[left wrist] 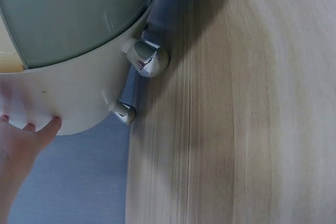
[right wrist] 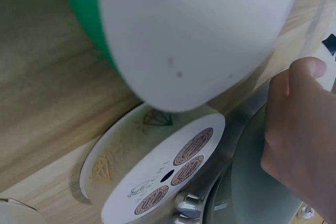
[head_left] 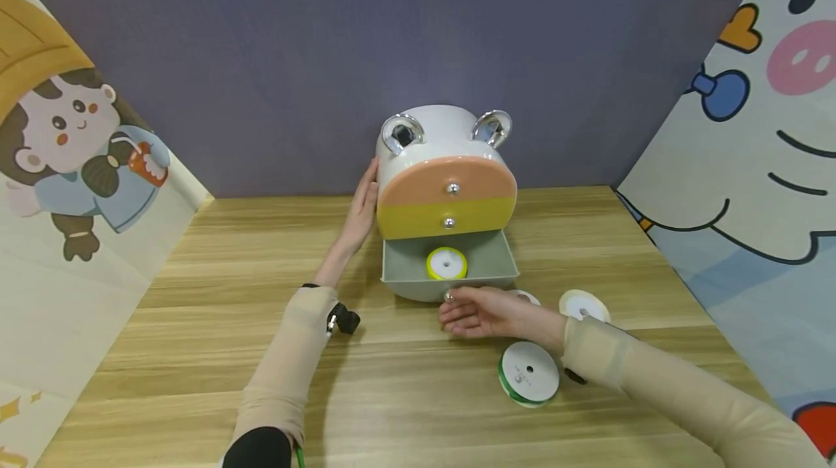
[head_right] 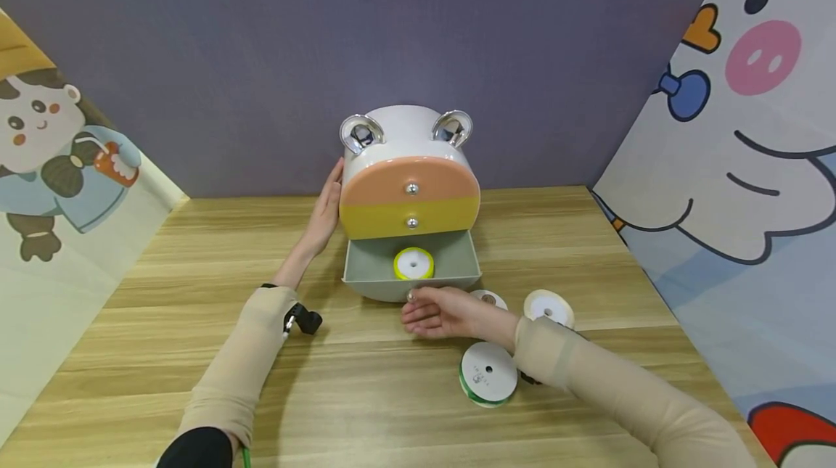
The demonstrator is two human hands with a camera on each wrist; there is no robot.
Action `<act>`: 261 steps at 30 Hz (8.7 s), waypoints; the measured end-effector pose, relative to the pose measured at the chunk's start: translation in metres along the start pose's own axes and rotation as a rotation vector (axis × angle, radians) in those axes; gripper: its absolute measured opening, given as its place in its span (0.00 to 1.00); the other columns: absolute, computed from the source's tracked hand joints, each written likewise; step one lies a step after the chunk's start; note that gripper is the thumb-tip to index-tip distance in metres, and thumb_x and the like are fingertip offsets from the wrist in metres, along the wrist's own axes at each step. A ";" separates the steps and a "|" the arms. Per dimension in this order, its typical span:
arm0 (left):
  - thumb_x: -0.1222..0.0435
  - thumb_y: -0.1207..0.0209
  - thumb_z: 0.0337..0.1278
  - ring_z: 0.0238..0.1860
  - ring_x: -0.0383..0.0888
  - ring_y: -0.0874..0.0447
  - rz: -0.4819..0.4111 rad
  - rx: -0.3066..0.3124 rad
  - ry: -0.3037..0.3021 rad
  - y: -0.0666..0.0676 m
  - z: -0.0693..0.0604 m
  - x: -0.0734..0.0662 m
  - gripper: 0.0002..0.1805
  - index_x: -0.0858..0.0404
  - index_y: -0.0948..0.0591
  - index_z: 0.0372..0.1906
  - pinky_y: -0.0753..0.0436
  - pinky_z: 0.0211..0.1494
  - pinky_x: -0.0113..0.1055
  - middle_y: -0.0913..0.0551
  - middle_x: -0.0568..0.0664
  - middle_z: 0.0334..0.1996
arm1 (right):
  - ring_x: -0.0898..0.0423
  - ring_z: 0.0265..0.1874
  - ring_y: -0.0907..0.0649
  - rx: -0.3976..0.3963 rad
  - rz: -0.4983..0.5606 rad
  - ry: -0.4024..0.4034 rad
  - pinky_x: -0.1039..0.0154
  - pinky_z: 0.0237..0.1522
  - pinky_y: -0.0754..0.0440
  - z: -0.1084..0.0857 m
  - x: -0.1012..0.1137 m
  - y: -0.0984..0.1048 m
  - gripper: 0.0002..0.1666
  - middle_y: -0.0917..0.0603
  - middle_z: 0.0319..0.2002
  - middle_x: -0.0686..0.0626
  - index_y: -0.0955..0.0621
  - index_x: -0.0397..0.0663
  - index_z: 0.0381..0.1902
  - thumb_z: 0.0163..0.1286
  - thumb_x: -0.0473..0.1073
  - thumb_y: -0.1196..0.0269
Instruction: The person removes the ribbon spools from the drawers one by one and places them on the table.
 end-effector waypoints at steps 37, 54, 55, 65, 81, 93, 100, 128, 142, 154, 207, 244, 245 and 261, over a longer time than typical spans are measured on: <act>0.64 0.66 0.81 0.82 0.51 0.61 0.002 0.000 0.013 0.000 -0.001 -0.001 0.28 0.60 0.51 0.80 0.57 0.84 0.48 0.57 0.55 0.82 | 0.59 0.37 0.13 0.002 0.025 -0.040 0.69 0.43 0.14 -0.013 -0.022 -0.013 0.24 0.12 0.36 0.50 0.23 0.32 0.54 0.80 0.48 0.53; 0.64 0.66 0.81 0.82 0.52 0.62 -0.001 0.002 0.017 -0.001 -0.003 -0.002 0.28 0.59 0.51 0.80 0.57 0.84 0.51 0.57 0.55 0.82 | 0.58 0.45 0.14 0.191 -0.458 0.348 0.59 0.54 0.14 -0.060 0.082 -0.038 0.21 0.16 0.52 0.46 0.24 0.35 0.59 0.79 0.45 0.47; 0.64 0.66 0.81 0.82 0.52 0.61 -0.002 0.000 0.016 0.000 -0.003 -0.002 0.28 0.59 0.51 0.80 0.57 0.84 0.51 0.57 0.55 0.82 | 0.56 0.46 0.14 0.141 -0.545 0.402 0.57 0.55 0.15 -0.060 0.091 -0.035 0.22 0.17 0.54 0.44 0.24 0.35 0.60 0.78 0.46 0.46; 0.64 0.66 0.81 0.82 0.52 0.61 -0.023 0.007 0.001 -0.001 -0.002 0.001 0.28 0.59 0.51 0.80 0.57 0.83 0.52 0.57 0.57 0.81 | 0.43 0.62 0.21 -0.113 -1.283 0.643 0.47 0.62 0.20 -0.036 0.117 -0.026 0.28 0.22 0.64 0.38 0.27 0.36 0.65 0.72 0.44 0.38; 0.63 0.65 0.81 0.82 0.52 0.61 -0.005 0.004 0.004 -0.001 -0.003 -0.001 0.29 0.59 0.51 0.80 0.57 0.83 0.52 0.57 0.55 0.82 | 0.39 0.67 0.27 0.015 -1.548 0.543 0.44 0.68 0.27 0.002 0.100 -0.017 0.46 0.28 0.67 0.35 0.35 0.32 0.70 0.57 0.36 0.27; 0.65 0.66 0.81 0.82 0.52 0.61 0.012 0.006 0.004 0.000 -0.002 -0.002 0.29 0.59 0.51 0.80 0.57 0.83 0.52 0.57 0.55 0.82 | 0.39 0.62 0.24 -0.020 -1.581 0.560 0.45 0.67 0.25 0.012 0.094 -0.016 0.43 0.24 0.62 0.34 0.32 0.31 0.67 0.55 0.34 0.27; 0.64 0.66 0.81 0.82 0.52 0.61 0.012 0.008 0.011 0.000 -0.002 -0.001 0.29 0.59 0.51 0.80 0.57 0.84 0.51 0.57 0.55 0.82 | 0.43 0.56 0.20 -0.053 -1.571 0.586 0.49 0.60 0.20 0.011 0.098 -0.017 0.38 0.19 0.56 0.37 0.27 0.34 0.60 0.53 0.37 0.25; 0.67 0.66 0.80 0.82 0.54 0.60 0.014 -0.004 -0.006 0.000 -0.001 -0.002 0.28 0.62 0.50 0.79 0.57 0.84 0.50 0.56 0.58 0.81 | 0.43 0.54 0.19 -0.126 -1.617 0.618 0.49 0.58 0.20 0.013 0.100 -0.014 0.38 0.18 0.53 0.38 0.26 0.35 0.58 0.50 0.40 0.23; 0.64 0.65 0.81 0.82 0.53 0.60 0.000 0.000 -0.002 0.000 -0.001 -0.001 0.29 0.60 0.50 0.80 0.57 0.83 0.51 0.57 0.57 0.81 | 0.50 0.48 0.21 -0.162 -1.413 0.636 0.57 0.50 0.22 -0.019 0.127 -0.011 0.39 0.17 0.51 0.43 0.24 0.36 0.57 0.49 0.46 0.24; 0.65 0.65 0.80 0.82 0.53 0.61 -0.009 0.006 -0.004 -0.001 -0.001 0.000 0.29 0.60 0.50 0.80 0.57 0.84 0.51 0.57 0.56 0.81 | 0.46 0.51 0.21 -0.191 -1.273 0.596 0.62 0.44 0.16 -0.064 0.127 0.009 0.41 0.21 0.55 0.39 0.28 0.34 0.61 0.53 0.44 0.24; 0.64 0.68 0.81 0.82 0.51 0.57 -0.060 0.000 0.019 -0.002 -0.003 0.001 0.29 0.59 0.53 0.80 0.53 0.83 0.50 0.54 0.53 0.81 | 0.70 0.46 0.22 -0.617 -1.231 0.594 0.67 0.37 0.15 -0.198 -0.028 0.113 0.46 0.19 0.53 0.39 0.25 0.39 0.58 0.42 0.49 0.18; 0.65 0.68 0.81 0.82 0.50 0.58 -0.067 0.009 0.002 -0.002 -0.003 0.001 0.29 0.60 0.53 0.80 0.54 0.84 0.47 0.54 0.53 0.81 | 0.35 0.53 0.20 -0.702 -1.404 0.609 0.33 0.50 0.20 -0.193 -0.042 0.099 0.49 0.20 0.56 0.36 0.24 0.38 0.59 0.38 0.46 0.18; 0.65 0.68 0.81 0.82 0.50 0.58 -0.066 0.008 0.002 -0.002 -0.003 0.001 0.29 0.60 0.53 0.80 0.54 0.84 0.47 0.54 0.53 0.81 | 0.35 0.53 0.20 -0.700 -1.408 0.605 0.34 0.50 0.20 -0.193 -0.042 0.099 0.49 0.20 0.56 0.36 0.24 0.38 0.60 0.38 0.46 0.18; 0.66 0.67 0.80 0.82 0.50 0.58 -0.054 0.002 0.012 -0.002 -0.005 -0.001 0.29 0.61 0.52 0.80 0.54 0.84 0.46 0.54 0.53 0.81 | 0.57 0.46 0.16 -0.641 -1.322 0.795 0.61 0.41 0.13 -0.204 0.014 0.059 0.29 0.16 0.51 0.48 0.21 0.45 0.55 0.55 0.41 0.24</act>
Point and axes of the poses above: each hand's wrist, its own z-axis towards the middle knuckle, its own y-axis out of the back of the hand, x = y × z, the point moved 10 cm from there along z, towards the middle knuckle
